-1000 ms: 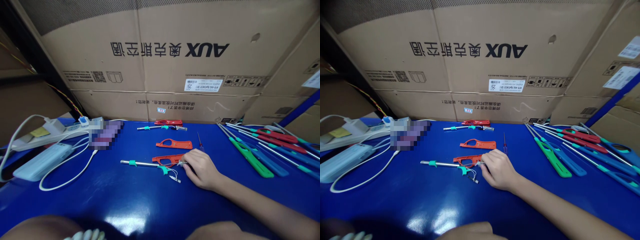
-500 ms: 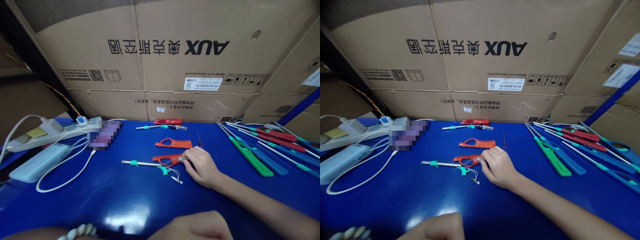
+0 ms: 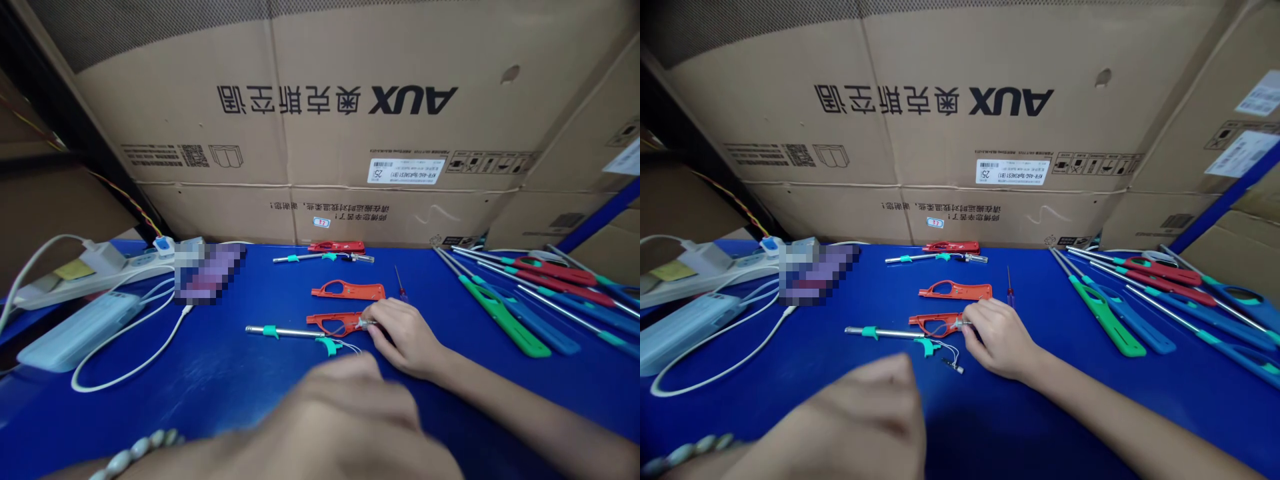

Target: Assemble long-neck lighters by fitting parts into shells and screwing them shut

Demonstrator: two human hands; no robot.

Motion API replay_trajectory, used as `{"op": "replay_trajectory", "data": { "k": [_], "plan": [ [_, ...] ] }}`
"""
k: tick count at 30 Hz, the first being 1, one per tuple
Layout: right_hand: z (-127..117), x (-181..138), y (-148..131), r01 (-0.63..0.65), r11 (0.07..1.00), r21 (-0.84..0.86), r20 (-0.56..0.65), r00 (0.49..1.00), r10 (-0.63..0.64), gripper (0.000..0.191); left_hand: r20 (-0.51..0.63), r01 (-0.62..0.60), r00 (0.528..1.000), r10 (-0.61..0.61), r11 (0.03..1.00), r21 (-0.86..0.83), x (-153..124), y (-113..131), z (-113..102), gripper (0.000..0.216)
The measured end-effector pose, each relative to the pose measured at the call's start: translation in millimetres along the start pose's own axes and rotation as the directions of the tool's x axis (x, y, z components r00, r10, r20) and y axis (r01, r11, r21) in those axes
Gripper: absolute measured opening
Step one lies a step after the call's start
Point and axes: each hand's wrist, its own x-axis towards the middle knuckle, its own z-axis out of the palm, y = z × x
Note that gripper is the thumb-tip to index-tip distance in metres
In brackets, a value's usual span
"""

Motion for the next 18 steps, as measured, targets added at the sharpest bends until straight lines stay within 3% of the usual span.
{"op": "replay_trajectory", "data": {
  "k": [2,6,10,18],
  "plan": [
    [0,-1,1,-0.009,1.0,0.001,0.025,1.0,0.009,0.02,-0.012,0.001,1.0,-0.001,1.0,0.015,2,-10,-17,0.026],
    [-1,0,1,-0.029,0.999,-0.014,0.048,0.998,0.03,0.02,0.025,0.17,0.983,-0.182,0.954,0.246,-1,-51,-38,0.014],
    [-4,1,1,-0.027,1.0,-0.001,0.058,0.998,0.027,0.019,0.155,0.183,0.951,-0.267,0.892,0.412,-12,-85,-37,0.004],
    [-5,0,1,-0.006,1.0,0.0,0.069,0.998,0.006,0.017,0.212,0.097,0.946,-0.245,0.837,0.538,-23,-93,-27,0.014]
  ]
}}
